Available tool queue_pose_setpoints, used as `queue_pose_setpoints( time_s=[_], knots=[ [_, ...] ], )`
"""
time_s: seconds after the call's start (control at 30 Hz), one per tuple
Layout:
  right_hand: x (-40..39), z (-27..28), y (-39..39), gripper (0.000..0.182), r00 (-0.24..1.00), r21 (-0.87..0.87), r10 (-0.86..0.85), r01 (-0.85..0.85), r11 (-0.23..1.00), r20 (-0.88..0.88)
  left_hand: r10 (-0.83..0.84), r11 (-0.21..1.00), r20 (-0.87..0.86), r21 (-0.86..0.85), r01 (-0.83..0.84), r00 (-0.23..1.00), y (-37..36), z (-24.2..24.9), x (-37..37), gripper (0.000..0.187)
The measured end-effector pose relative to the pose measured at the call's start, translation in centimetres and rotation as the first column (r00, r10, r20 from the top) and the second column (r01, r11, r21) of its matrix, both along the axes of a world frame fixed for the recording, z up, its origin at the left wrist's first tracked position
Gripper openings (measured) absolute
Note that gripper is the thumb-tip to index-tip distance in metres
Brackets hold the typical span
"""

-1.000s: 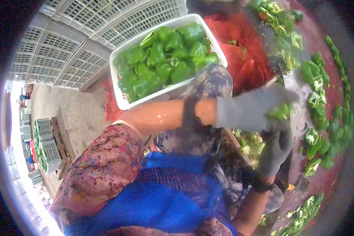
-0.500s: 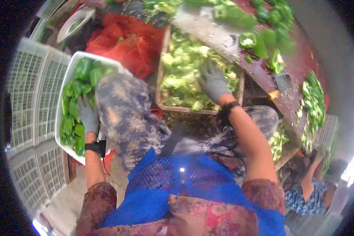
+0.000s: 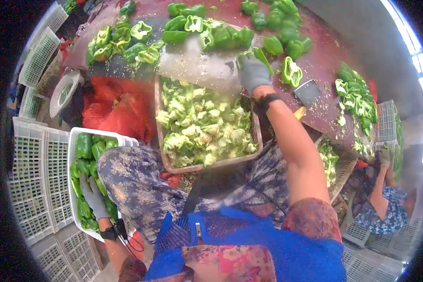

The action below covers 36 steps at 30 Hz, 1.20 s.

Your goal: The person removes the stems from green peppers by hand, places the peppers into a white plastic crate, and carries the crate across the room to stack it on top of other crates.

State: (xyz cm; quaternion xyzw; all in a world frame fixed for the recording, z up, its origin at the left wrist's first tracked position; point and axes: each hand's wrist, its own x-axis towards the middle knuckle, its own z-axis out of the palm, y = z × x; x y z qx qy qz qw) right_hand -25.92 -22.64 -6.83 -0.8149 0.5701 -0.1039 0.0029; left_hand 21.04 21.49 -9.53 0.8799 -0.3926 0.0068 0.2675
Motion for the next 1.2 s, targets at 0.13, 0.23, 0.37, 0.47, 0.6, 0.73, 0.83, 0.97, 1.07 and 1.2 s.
queue_pose_setpoints(
  time_s=[0.13, 0.23, 0.37, 0.47, 0.6, 0.73, 0.83, 0.97, 1.07, 1.2],
  knots=[
    [-1.4, -3.7, -3.5, 0.037, 0.966, 0.062, -0.034, 0.051, 0.997, -0.255, -0.037, 0.980, -0.145, -0.197, 0.007, 0.989, -4.7, 5.9, -3.5, 0.041],
    [-1.7, -2.4, -2.4, 0.035, 0.992, 0.150, -0.028, 0.046, 0.988, -0.119, -0.129, 0.940, -0.236, -0.339, 0.042, 0.963, -8.0, 11.5, -7.9, 0.038],
    [-0.1, -0.6, 1.8, 0.043, 0.905, 0.236, 0.067, -0.181, 0.955, 0.421, -0.455, 0.859, -0.279, -0.388, 0.334, 0.846, -12.3, 13.9, -14.0, 0.040],
    [4.5, 4.3, 9.2, 0.049, 0.803, 0.438, 0.055, -0.379, 0.815, 0.593, -0.601, 0.799, -0.683, -0.497, 0.338, 0.415, -17.2, 12.0, -19.4, 0.052],
    [7.9, 7.9, 15.5, 0.043, 0.675, 0.587, 0.057, -0.677, 0.444, 0.735, -0.498, 0.853, -0.866, -0.498, 0.153, -0.046, -20.9, 7.9, -22.4, 0.055],
    [8.8, 6.5, 17.3, 0.039, 0.556, 0.519, 0.017, -0.786, 0.336, 0.831, -0.630, 0.774, -0.776, -0.622, 0.120, 0.042, -18.5, 5.8, -22.9, 0.047],
    [10.0, 6.9, 19.4, 0.030, 0.614, 0.268, 0.475, -0.746, 0.609, 0.630, -0.580, 0.814, -0.813, -0.580, -0.003, -0.059, -17.6, 4.7, -22.3, 0.035],
    [11.2, 7.2, 21.8, 0.023, 0.671, -0.057, 0.525, -0.588, 0.807, 0.523, -0.576, 0.810, -0.731, -0.449, -0.376, -0.366, -18.2, 4.5, -21.9, 0.027],
    [12.0, 2.4, 20.7, 0.022, 0.460, -0.017, 0.204, -0.378, 0.926, 0.864, -0.662, 0.718, -0.749, -0.635, -0.285, -0.001, -17.8, 6.4, -22.2, 0.025],
    [8.5, -0.4, 14.6, 0.030, 0.642, 0.211, 0.025, -0.288, 0.934, 0.766, -0.612, 0.692, -0.630, -0.720, -0.063, 0.478, -15.8, 7.5, -19.7, 0.039]
  ],
)
